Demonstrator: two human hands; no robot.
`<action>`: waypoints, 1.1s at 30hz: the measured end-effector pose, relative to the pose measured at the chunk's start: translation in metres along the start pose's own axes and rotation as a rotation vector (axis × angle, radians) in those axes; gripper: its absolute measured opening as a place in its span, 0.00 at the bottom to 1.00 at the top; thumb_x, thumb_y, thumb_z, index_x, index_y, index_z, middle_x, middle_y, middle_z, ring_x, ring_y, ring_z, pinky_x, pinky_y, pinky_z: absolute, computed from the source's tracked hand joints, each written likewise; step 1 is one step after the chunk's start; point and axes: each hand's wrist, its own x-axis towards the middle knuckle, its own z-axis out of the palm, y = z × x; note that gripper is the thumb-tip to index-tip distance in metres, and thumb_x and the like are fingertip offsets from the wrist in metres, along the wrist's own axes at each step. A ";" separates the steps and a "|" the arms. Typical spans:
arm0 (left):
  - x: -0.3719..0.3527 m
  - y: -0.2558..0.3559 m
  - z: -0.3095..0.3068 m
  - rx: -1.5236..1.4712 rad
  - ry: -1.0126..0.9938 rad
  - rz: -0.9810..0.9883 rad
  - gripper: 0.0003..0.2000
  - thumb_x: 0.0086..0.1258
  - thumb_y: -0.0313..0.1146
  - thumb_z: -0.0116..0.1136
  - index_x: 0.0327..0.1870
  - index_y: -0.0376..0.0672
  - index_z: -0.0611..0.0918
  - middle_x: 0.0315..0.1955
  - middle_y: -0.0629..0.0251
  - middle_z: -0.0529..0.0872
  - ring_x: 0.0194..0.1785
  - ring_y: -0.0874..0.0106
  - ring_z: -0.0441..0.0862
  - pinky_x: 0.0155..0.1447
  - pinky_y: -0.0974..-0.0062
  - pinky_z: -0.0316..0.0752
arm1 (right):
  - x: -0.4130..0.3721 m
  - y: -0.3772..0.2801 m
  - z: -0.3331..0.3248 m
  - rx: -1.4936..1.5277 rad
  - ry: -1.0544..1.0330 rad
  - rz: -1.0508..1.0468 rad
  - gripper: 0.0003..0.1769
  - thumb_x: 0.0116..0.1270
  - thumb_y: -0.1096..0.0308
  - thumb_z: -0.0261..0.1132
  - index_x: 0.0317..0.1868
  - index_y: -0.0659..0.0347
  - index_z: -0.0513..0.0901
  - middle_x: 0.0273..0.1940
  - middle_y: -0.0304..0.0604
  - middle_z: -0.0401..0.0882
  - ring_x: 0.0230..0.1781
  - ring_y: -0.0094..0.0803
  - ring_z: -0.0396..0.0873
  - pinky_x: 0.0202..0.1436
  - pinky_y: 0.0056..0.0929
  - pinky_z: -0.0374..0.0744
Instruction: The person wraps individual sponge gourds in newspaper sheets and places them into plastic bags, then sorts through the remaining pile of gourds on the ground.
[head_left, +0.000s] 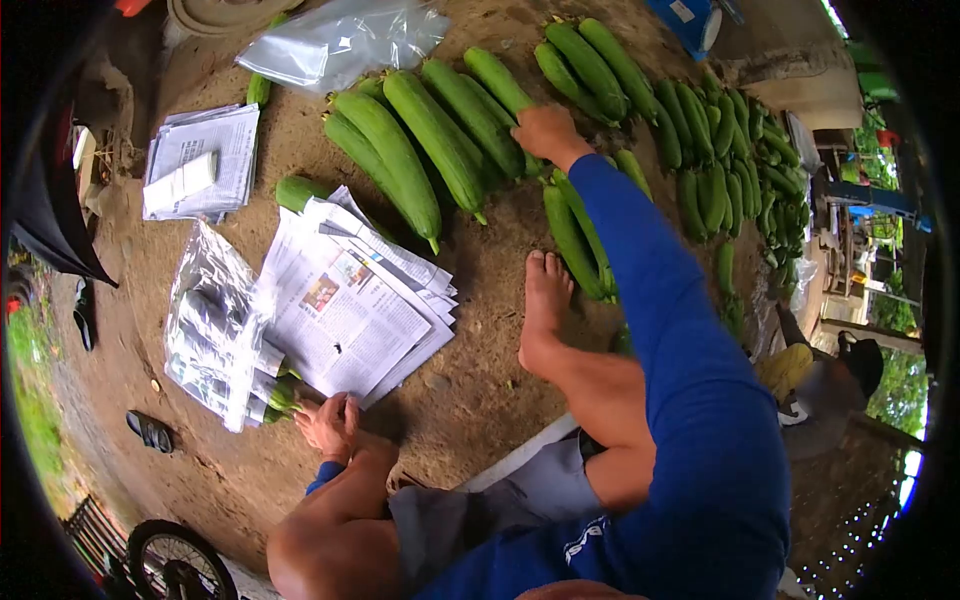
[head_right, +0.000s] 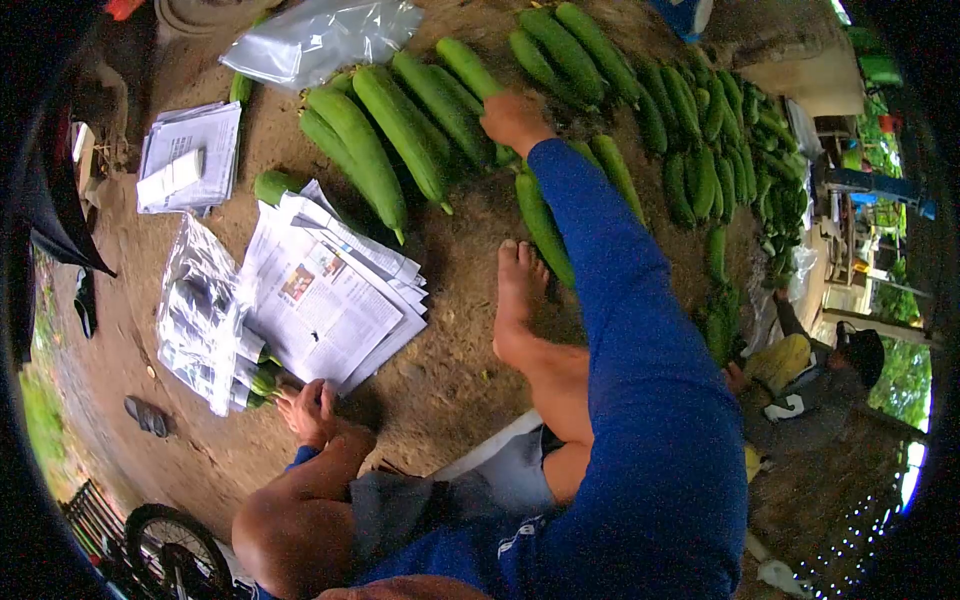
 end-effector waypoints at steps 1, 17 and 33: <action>0.000 0.000 0.000 0.001 -0.002 -0.007 0.17 0.69 0.56 0.60 0.49 0.59 0.90 0.49 0.53 0.88 0.65 0.31 0.66 0.76 0.34 0.50 | -0.004 -0.004 -0.004 0.007 -0.118 0.047 0.24 0.78 0.51 0.58 0.53 0.67 0.83 0.49 0.56 0.84 0.44 0.55 0.84 0.50 0.55 0.82; -0.001 0.008 -0.002 0.038 0.070 0.036 0.14 0.68 0.52 0.62 0.46 0.58 0.90 0.44 0.61 0.90 0.61 0.39 0.74 0.75 0.37 0.54 | 0.022 0.045 -0.019 0.688 -0.359 0.215 0.39 0.61 0.50 0.71 0.69 0.63 0.73 0.68 0.49 0.72 0.54 0.42 0.76 0.51 0.44 0.77; 0.003 -0.015 0.017 0.041 -0.011 0.001 0.15 0.67 0.53 0.64 0.49 0.61 0.89 0.59 0.43 0.79 0.63 0.36 0.69 0.73 0.40 0.60 | -0.236 0.088 0.024 1.172 -0.539 0.322 0.42 0.69 0.66 0.72 0.77 0.64 0.59 0.73 0.48 0.65 0.67 0.41 0.72 0.55 0.45 0.84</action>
